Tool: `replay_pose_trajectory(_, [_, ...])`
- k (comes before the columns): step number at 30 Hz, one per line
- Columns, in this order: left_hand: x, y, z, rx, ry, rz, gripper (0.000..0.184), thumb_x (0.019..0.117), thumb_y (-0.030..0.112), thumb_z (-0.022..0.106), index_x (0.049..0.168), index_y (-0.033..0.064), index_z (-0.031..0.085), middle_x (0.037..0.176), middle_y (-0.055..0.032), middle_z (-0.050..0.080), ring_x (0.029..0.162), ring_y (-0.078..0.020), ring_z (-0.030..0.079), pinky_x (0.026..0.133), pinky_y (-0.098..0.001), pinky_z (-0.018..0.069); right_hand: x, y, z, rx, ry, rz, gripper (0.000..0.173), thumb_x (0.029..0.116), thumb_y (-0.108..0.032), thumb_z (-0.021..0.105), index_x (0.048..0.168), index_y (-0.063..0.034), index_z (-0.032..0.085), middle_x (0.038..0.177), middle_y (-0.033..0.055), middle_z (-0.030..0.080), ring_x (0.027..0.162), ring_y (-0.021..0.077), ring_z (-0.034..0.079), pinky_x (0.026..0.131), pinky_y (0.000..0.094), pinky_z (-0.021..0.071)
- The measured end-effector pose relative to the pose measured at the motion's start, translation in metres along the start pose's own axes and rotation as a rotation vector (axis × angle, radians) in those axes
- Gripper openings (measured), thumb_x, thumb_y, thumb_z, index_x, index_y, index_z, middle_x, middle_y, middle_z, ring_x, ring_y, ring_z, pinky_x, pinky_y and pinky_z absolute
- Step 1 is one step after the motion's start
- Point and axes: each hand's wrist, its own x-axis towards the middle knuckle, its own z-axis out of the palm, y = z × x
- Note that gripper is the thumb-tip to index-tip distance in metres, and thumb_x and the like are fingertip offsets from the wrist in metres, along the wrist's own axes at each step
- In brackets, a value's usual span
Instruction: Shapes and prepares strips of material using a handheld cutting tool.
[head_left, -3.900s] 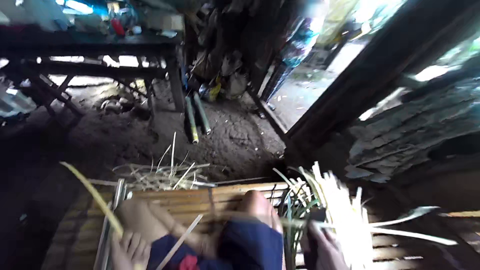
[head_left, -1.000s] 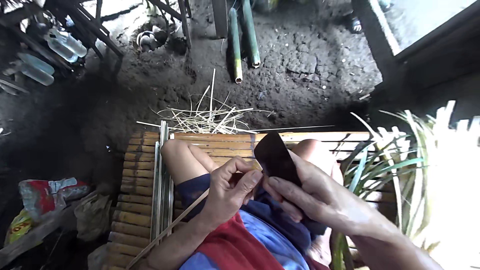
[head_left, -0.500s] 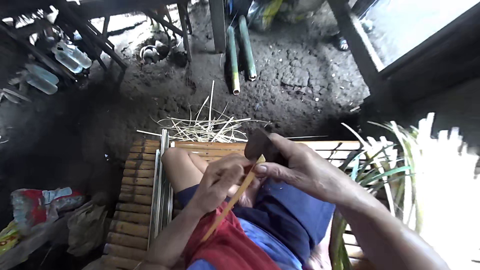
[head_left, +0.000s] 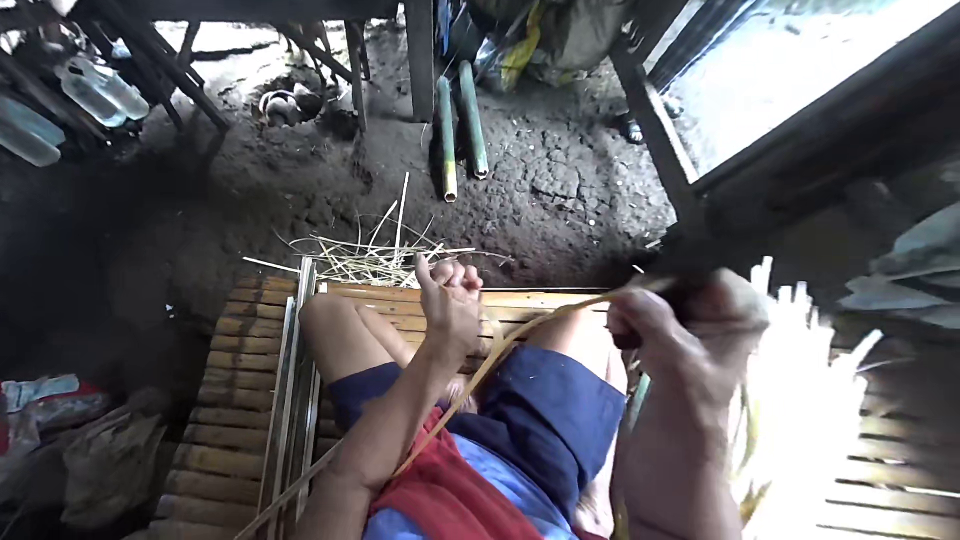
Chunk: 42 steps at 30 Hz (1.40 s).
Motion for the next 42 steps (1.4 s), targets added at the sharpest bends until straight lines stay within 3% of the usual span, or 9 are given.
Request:
replay_pose_trajectory(3, [-0.011, -0.014, -0.015, 0.035, -0.496, -0.138, 0.074, 0.0912, 0.083, 0.009, 0.089, 0.0356, 0.067, 0.081, 0.0153, 0.066, 0.084, -0.002, 0.065, 0.08, -0.0229, 0.0548, 0.013, 0.018, 0.005, -0.137, -0.029, 0.057, 0.02, 0.0956, -0.033, 0.071, 0.097, -0.0141, 0.065, 0.073, -0.0151, 0.062, 0.058, -0.007, 0.056, 0.054, 0.014, 0.0497])
replay_pose_trajectory(5, [-0.022, -0.014, -0.004, 0.022, -0.609, -0.178, 0.061, 0.1017, 0.068, 0.016, 0.082, 0.0293, 0.058, 0.068, 0.0125, 0.055, 0.071, -0.0026, 0.058, 0.072, -0.0215, 0.0505, 0.016, 0.022, 0.002, -0.126, -0.089, 0.108, 0.016, 0.0986, -0.034, 0.066, 0.099, -0.0191, 0.062, 0.073, -0.0176, 0.061, 0.058, -0.007, 0.057, 0.054, 0.0133, 0.0511])
replay_pose_trajectory(15, [0.014, -0.004, -0.026, -0.152, 0.281, -0.066, 0.046, 0.1125, 0.036, 0.019, 0.075, 0.0213, 0.043, 0.049, 0.0101, 0.039, 0.043, -0.0044, 0.044, 0.049, -0.0193, 0.0424, -0.028, -0.005, -0.009, 0.041, -0.214, 0.166, 0.011, 0.1008, -0.039, 0.063, 0.096, -0.0313, 0.07, 0.077, -0.0215, 0.066, 0.059, -0.0088, 0.058, 0.052, 0.0108, 0.0502])
replay_pose_trajectory(21, [-0.026, -0.029, -0.027, -0.082, -0.567, -0.307, 0.049, 0.1119, 0.035, 0.019, 0.082, 0.023, 0.056, 0.066, 0.0066, 0.058, 0.064, -0.007, 0.058, 0.065, -0.0234, 0.0502, 0.002, 0.033, 0.005, -0.179, -0.019, 0.114, 0.01, 0.0988, -0.023, 0.064, 0.105, -0.016, 0.06, 0.083, -0.0209, 0.065, 0.07, -0.0081, 0.062, 0.065, 0.0168, 0.0561])
replay_pose_trajectory(25, [0.0, -0.023, -0.024, -0.126, -0.238, -0.213, 0.048, 0.1131, 0.03, 0.017, 0.077, 0.0214, 0.047, 0.051, 0.012, 0.042, 0.045, -0.0005, 0.044, 0.051, -0.0155, 0.0419, -0.028, 0.03, 0.027, -0.27, -0.248, 0.007, 0.036, 0.0994, -0.033, 0.066, 0.093, 0.0014, 0.069, 0.077, 0.0027, 0.067, 0.068, 0.001, 0.063, 0.064, 0.021, 0.0527])
replay_pose_trajectory(29, [0.034, -0.009, -0.045, -0.154, 0.25, -0.1, 0.042, 0.1133, 0.034, 0.022, 0.083, 0.0204, 0.047, 0.05, 0.0111, 0.039, 0.043, -0.0027, 0.043, 0.05, -0.0173, 0.0429, -0.043, 0.013, 0.01, -0.162, -0.26, 0.054, 0.027, 0.1037, -0.045, 0.057, 0.097, -0.021, 0.068, 0.079, -0.0138, 0.065, 0.068, -0.0081, 0.06, 0.061, 0.0136, 0.052])
replay_pose_trajectory(33, [0.011, -0.027, -0.051, -0.037, -0.122, -0.162, 0.039, 0.1127, 0.037, 0.015, 0.111, 0.0218, 0.051, 0.065, 0.0102, 0.056, 0.061, -0.0046, 0.06, 0.064, -0.0216, 0.0547, -0.034, 0.037, 0.007, -0.33, -0.13, 0.135, 0.044, 0.1016, -0.044, 0.06, 0.091, -0.0026, 0.068, 0.07, -0.0003, 0.063, 0.059, 0.0037, 0.058, 0.055, 0.0262, 0.0507])
replay_pose_trajectory(36, [-0.02, -0.032, -0.045, -0.011, -0.451, -0.286, 0.044, 0.1122, 0.031, 0.017, 0.096, 0.02, 0.056, 0.063, 0.0088, 0.056, 0.064, -0.0056, 0.059, 0.068, -0.0226, 0.0517, -0.016, 0.044, 0.001, -0.196, -0.049, 0.269, 0.017, 0.1059, -0.033, 0.054, 0.1, -0.0197, 0.063, 0.075, -0.0167, 0.063, 0.06, -0.0043, 0.06, 0.056, 0.0172, 0.0536])
replay_pose_trajectory(42, [-0.004, -0.024, -0.037, -0.019, 0.133, -0.189, 0.036, 0.1128, 0.024, 0.019, 0.091, 0.0172, 0.046, 0.056, 0.011, 0.044, 0.05, -0.0006, 0.047, 0.055, -0.0159, 0.0445, -0.05, 0.03, 0.025, -0.106, -0.331, 0.145, 0.031, 0.1019, -0.033, 0.06, 0.084, -0.0089, 0.067, 0.069, -0.0074, 0.06, 0.06, -0.0041, 0.055, 0.056, 0.0154, 0.0475])
